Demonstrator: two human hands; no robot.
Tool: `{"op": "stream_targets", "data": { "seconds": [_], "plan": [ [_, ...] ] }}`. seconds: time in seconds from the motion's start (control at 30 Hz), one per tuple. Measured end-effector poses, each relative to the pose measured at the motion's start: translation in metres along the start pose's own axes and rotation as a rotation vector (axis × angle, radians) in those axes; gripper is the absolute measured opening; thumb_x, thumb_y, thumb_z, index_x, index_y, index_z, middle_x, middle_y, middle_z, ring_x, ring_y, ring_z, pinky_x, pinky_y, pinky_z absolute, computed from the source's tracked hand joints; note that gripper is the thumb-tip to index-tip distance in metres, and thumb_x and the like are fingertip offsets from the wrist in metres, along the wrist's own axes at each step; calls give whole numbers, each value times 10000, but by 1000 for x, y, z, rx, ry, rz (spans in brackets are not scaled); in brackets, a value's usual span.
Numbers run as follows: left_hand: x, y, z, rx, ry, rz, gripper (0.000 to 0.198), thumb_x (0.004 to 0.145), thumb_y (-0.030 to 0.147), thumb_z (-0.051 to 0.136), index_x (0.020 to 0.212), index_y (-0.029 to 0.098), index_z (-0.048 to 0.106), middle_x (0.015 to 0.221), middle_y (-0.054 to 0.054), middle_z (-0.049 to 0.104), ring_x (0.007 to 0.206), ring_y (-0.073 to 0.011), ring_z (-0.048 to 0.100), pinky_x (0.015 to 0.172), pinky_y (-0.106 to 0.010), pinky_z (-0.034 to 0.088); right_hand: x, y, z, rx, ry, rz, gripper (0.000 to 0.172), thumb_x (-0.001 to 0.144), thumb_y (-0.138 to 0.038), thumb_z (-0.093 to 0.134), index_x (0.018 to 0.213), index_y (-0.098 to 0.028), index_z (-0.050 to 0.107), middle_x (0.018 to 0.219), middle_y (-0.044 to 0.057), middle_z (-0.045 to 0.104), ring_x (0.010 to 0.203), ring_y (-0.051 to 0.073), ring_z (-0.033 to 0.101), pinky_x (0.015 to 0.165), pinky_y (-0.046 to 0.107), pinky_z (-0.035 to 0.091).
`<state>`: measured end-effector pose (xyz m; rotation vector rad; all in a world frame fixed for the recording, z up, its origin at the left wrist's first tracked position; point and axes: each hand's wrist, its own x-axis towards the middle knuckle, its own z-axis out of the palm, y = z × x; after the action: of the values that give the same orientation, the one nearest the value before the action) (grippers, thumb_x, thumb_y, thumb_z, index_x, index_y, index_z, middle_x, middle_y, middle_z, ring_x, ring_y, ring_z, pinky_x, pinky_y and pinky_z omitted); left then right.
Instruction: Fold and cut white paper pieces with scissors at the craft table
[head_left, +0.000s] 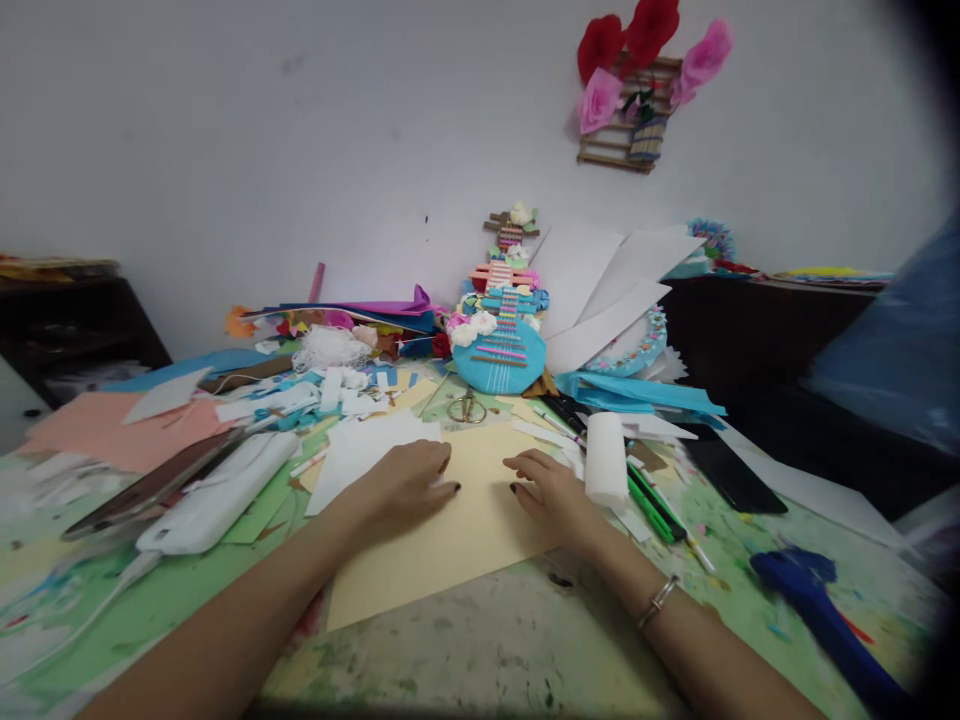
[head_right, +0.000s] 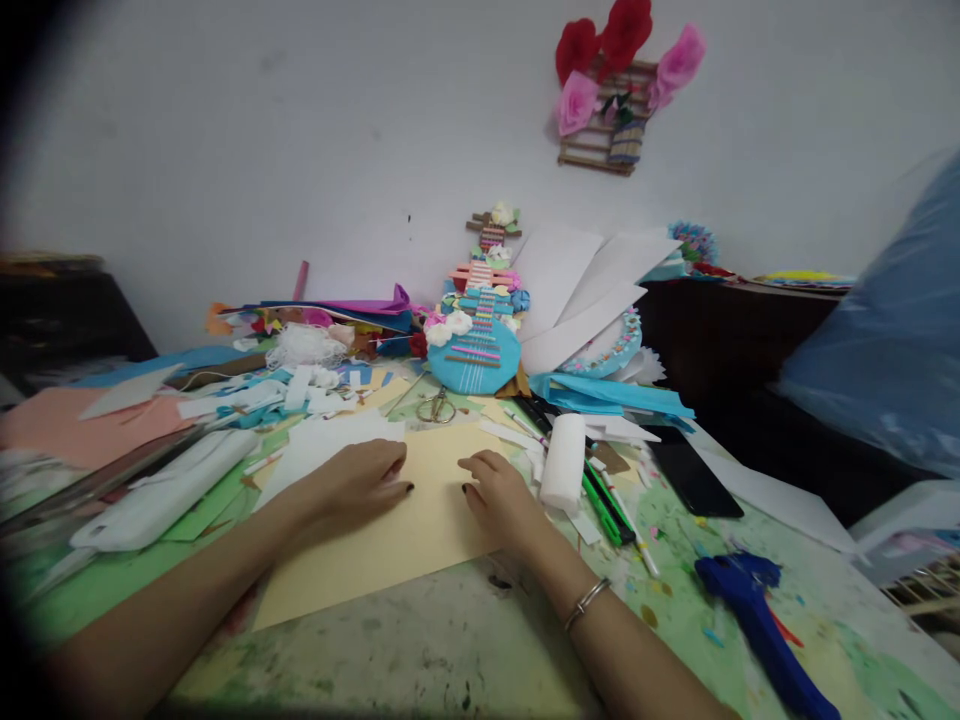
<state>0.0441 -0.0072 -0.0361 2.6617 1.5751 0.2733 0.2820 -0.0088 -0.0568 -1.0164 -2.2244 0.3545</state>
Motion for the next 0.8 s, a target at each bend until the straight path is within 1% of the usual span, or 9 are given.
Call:
{"op": "stream_targets", "data": {
  "seconds": [0.07, 0.17, 0.23, 0.43, 0.53, 0.6, 0.7, 0.77, 0.8],
  "plan": [
    [-2, 1, 0, -10, -4, -24, 233, 749, 420, 494, 739, 188, 512, 789, -72, 593, 690, -217, 536, 560, -309, 339, 0, 0, 1, 20, -9, 14, 375, 754, -82, 478, 1074, -230, 603, 1001, 82, 608, 911, 215, 569, 834, 389, 452],
    [-1, -1, 6, 14, -28, 0, 167, 781, 308, 426, 728, 182, 523, 783, -86, 595, 713, -226, 547, 592, -323, 356, 0, 5, 2, 66, -5, 28, 373, 736, -78, 492, 1052, -235, 613, 961, 70, 615, 847, 203, 579, 803, 378, 458],
    [2, -3, 10, 33, -40, 17, 186, 798, 244, 370, 737, 179, 533, 775, -93, 597, 717, -228, 552, 604, -328, 361, -1, 10, 3, 79, -7, 38, 372, 728, -77, 497, 1042, -237, 617, 949, 67, 617, 818, 197, 580, 782, 368, 460],
    [4, -8, 14, 88, -68, 13, 217, 818, 212, 318, 751, 181, 522, 782, -93, 601, 692, -218, 555, 573, -312, 345, -1, 13, 5, 42, -24, 32, 341, 753, -90, 476, 1038, -220, 610, 948, 76, 617, 776, 185, 583, 725, 343, 459],
    [5, -7, 12, 79, -58, -16, 182, 812, 213, 334, 765, 186, 508, 790, -86, 600, 686, -211, 550, 572, -304, 341, -1, 4, -4, 27, 55, 32, 322, 757, -108, 488, 1033, -226, 608, 948, 73, 625, 781, 190, 586, 722, 339, 457],
    [7, -7, 9, 62, -29, -47, 172, 814, 221, 336, 762, 190, 496, 779, -77, 594, 663, -205, 538, 564, -300, 335, -2, -3, -22, -36, 201, 71, 271, 764, -143, 500, 993, -220, 622, 919, 72, 640, 798, 204, 591, 738, 343, 452],
    [9, -4, 5, 34, 32, -66, 170, 822, 224, 320, 746, 197, 469, 771, -64, 579, 662, -196, 524, 566, -295, 329, -5, -1, -73, -271, 423, 243, 210, 786, -200, 483, 926, -200, 638, 859, 68, 669, 752, 205, 608, 721, 332, 444],
    [10, -2, 2, 15, 70, -61, 153, 824, 219, 319, 742, 198, 447, 777, -56, 569, 675, -186, 516, 581, -290, 333, -8, 15, -117, -550, 428, 430, 216, 768, -234, 495, 919, -185, 642, 804, 73, 674, 725, 225, 615, 692, 338, 432],
    [10, 0, 1, 7, 85, -59, 143, 823, 216, 321, 742, 198, 437, 778, -53, 564, 678, -181, 511, 588, -287, 334, -10, 29, -139, -668, 374, 519, 224, 752, -256, 517, 919, -177, 643, 821, 86, 675, 744, 242, 618, 668, 332, 428]
  ]
}}
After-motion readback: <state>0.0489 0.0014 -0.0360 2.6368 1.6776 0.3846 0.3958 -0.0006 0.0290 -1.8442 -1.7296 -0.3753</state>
